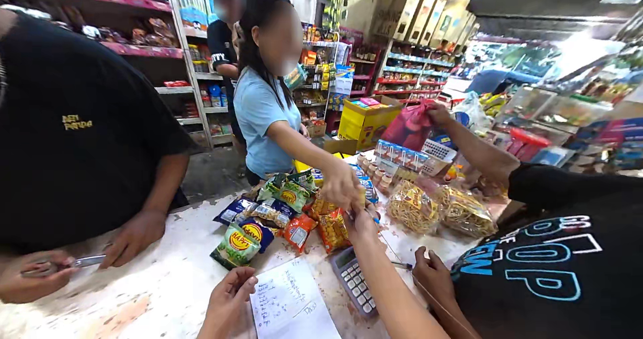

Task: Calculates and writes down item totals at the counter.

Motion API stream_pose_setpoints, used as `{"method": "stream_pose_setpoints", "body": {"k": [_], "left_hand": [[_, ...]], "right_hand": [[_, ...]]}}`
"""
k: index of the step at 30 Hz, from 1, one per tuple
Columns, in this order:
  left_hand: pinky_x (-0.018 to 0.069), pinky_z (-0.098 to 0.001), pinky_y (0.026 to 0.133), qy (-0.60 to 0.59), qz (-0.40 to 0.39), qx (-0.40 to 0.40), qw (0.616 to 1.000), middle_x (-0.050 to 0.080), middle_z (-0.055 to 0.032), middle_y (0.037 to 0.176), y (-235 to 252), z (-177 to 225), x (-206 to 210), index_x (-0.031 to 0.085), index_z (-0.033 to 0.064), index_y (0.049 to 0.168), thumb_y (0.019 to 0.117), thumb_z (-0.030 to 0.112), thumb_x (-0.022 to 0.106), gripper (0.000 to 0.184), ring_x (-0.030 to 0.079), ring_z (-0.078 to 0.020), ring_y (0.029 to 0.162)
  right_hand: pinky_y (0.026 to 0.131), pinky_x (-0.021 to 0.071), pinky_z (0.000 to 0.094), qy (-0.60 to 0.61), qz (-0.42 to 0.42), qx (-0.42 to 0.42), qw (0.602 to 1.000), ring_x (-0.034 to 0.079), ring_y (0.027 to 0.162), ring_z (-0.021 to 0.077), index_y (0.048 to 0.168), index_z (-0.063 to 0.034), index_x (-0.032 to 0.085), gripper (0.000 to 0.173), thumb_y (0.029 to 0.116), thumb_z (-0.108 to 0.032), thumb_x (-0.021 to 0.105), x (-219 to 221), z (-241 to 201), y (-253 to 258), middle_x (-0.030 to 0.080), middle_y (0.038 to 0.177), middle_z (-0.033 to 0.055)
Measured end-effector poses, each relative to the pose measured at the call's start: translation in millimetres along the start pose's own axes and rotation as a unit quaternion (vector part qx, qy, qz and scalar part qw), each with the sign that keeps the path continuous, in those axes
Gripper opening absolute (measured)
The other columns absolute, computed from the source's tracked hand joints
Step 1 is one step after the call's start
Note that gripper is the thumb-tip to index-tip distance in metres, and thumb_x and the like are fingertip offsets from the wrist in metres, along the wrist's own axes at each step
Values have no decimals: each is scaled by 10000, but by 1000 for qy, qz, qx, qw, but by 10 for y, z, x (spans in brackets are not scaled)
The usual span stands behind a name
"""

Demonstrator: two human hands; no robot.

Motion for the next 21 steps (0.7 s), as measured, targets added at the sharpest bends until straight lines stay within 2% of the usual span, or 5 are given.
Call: {"method": "stream_pose_setpoints", "body": {"k": [3,7,11,15,21], "left_hand": [[588,-230,656,-96,-79,-75,989,735,-14,1034,-24,-53,64,620,37,1237,937,390,656,465,708,-102,811],[628,-372,796,-128,-133,-88,979,645,-79,1337,-57,-33,176,411,30,1482,720,706,776,1082,707,-221,1057],[606,-253,667,-69,-49,-75,994,734,7,999,-28,-30,141,571,-4,1301,784,330,817,663,706,-83,788],[599,-232,692,-46,7,-79,996,712,40,862,-33,54,8,644,41,1023,932,65,640,94,691,-56,753],[568,-251,848,-85,-62,-108,989,616,-39,1326,-1,-20,91,385,-2,1487,902,335,697,743,652,-81,1062]], "right_hand": [[536,487,270,-109,-44,-44,992,566,648,129,1345,2,462,331,1029,-56,540,-164,119,-341,589,910,104],[695,587,302,-243,-323,-41,914,680,812,139,1273,99,545,366,957,-58,641,75,568,-1107,688,1034,148],[932,575,329,-255,-410,1,876,689,1014,155,1257,90,576,442,875,-50,750,261,989,-1474,690,1120,169],[922,579,289,-251,-390,23,886,691,1018,123,1293,114,556,425,907,5,698,212,995,-1423,692,1140,164],[895,591,274,-229,-442,65,865,702,969,96,1227,95,583,355,892,43,687,182,1059,-1442,713,1073,108]]}}
Point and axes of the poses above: each hand's wrist, its own y-axis towards the middle knuckle, its own x-axis out of the palm, z = x × y, the point moved 6 cm from there along y, towards the middle knuckle
